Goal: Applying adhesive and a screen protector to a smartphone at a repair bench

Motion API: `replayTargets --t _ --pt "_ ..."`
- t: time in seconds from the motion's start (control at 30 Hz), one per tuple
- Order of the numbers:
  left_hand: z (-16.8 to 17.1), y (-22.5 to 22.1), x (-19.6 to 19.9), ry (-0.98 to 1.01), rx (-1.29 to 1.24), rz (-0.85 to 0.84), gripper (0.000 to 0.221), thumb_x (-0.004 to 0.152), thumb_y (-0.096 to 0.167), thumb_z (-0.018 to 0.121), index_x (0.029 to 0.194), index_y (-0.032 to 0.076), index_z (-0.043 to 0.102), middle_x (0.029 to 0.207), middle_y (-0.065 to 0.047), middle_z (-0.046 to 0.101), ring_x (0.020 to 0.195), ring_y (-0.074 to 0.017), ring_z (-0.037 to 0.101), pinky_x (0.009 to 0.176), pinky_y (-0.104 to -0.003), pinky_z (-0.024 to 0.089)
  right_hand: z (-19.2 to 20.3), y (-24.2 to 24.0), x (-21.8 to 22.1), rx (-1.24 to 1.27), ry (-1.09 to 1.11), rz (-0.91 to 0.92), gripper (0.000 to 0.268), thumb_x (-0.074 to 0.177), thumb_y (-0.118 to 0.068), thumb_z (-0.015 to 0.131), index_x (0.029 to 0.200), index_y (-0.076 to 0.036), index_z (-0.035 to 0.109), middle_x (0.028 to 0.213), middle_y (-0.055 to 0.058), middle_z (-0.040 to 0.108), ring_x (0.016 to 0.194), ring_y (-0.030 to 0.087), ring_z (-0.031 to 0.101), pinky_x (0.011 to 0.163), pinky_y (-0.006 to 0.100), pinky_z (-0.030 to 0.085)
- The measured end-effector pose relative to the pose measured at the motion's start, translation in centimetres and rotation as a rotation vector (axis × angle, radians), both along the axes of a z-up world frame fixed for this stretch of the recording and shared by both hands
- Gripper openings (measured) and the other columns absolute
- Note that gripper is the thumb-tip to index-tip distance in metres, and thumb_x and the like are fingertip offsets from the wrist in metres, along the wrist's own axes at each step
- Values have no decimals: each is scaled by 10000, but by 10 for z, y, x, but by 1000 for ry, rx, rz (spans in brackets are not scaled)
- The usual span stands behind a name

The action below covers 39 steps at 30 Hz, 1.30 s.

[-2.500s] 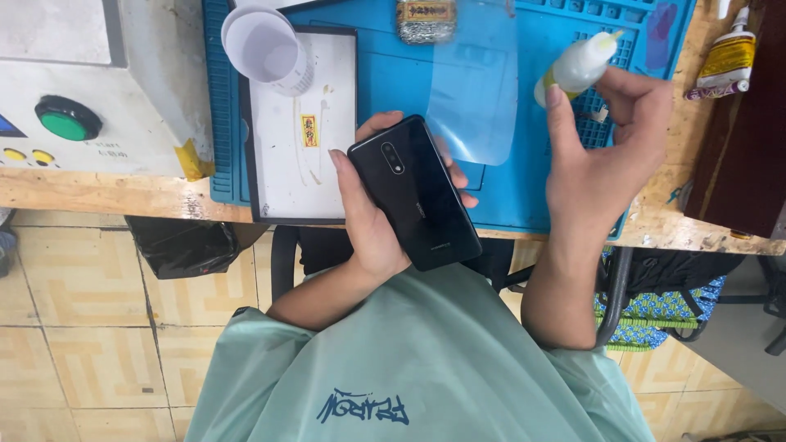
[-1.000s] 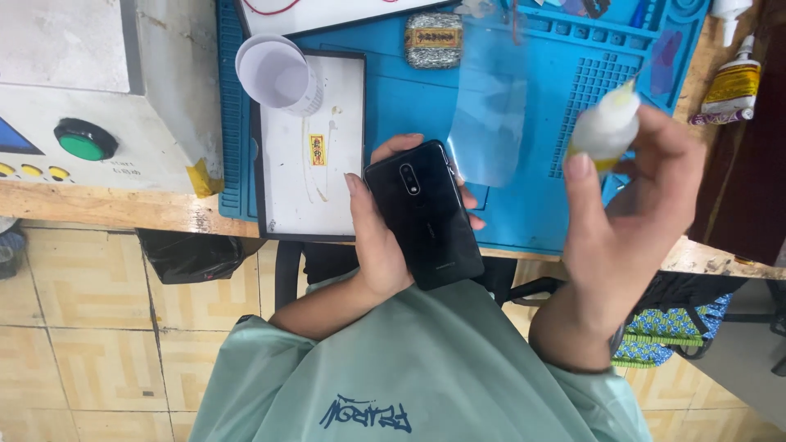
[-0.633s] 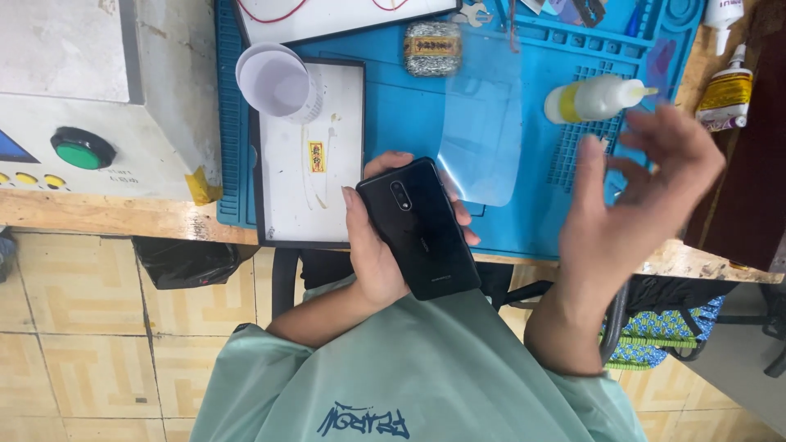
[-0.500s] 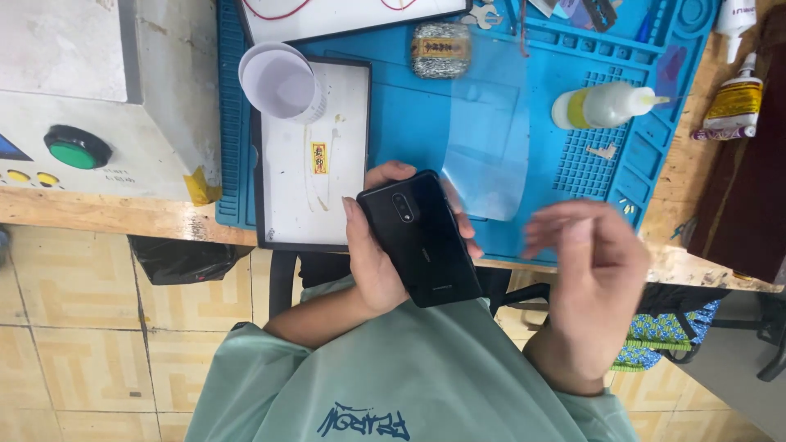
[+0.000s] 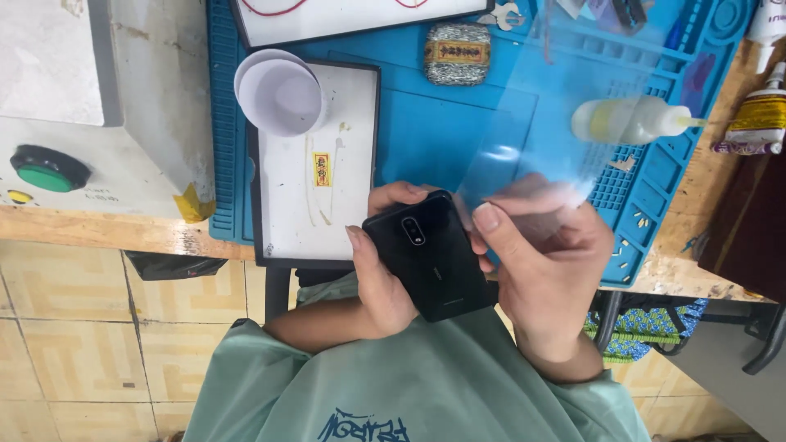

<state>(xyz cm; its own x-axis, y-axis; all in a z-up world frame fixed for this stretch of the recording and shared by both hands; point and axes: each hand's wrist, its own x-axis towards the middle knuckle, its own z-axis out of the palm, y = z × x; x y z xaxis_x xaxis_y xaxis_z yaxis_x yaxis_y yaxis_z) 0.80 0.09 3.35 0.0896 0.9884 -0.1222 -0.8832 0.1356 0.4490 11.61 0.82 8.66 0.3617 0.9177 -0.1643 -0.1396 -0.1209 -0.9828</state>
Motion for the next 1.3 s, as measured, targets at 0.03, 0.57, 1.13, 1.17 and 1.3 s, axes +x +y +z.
replayTargets --t 0.03,0.57,1.13,1.17,1.3 --pt "-1 0 -1 -2 -6 -2 568 1179 589 385 1332 61 531 1096 -285 581 839 -401 630 655 -509 621 -1 0 1 -6 -2 -2 126 993 -29 773 982 -41 649 855 146 640 636 187 612 431 235 430" --pt "-5 5 0 29 -40 6 558 1173 579 368 1259 64 566 1067 -259 580 994 -356 605 741 -484 587 -2 9 3 -35 -235 157 79 1000 -38 761 1044 10 715 806 172 673 608 173 586 568 255 465" --pt "-5 7 -7 77 -55 -80 546 1189 548 421 1311 38 578 1253 -195 620 881 -347 682 791 -469 615 -15 10 1 21 -181 43 78 1038 -68 748 1064 -34 683 893 151 661 594 138 549 496 213 446" --pt "-5 5 -8 144 -71 -75 558 1186 564 420 1312 52 603 1276 -159 640 1004 -287 671 894 -418 588 -16 10 0 15 -197 46 82 1044 -79 737 1057 -35 669 876 147 644 610 136 532 496 214 413" --pt "-5 5 -9 198 -93 -65 564 1184 573 416 1312 67 627 1303 -112 653 1121 -232 657 995 -379 554 -21 10 -2 33 -234 35 119 1057 -133 729 1043 -44 652 852 136 645 648 134 528 584 237 410"
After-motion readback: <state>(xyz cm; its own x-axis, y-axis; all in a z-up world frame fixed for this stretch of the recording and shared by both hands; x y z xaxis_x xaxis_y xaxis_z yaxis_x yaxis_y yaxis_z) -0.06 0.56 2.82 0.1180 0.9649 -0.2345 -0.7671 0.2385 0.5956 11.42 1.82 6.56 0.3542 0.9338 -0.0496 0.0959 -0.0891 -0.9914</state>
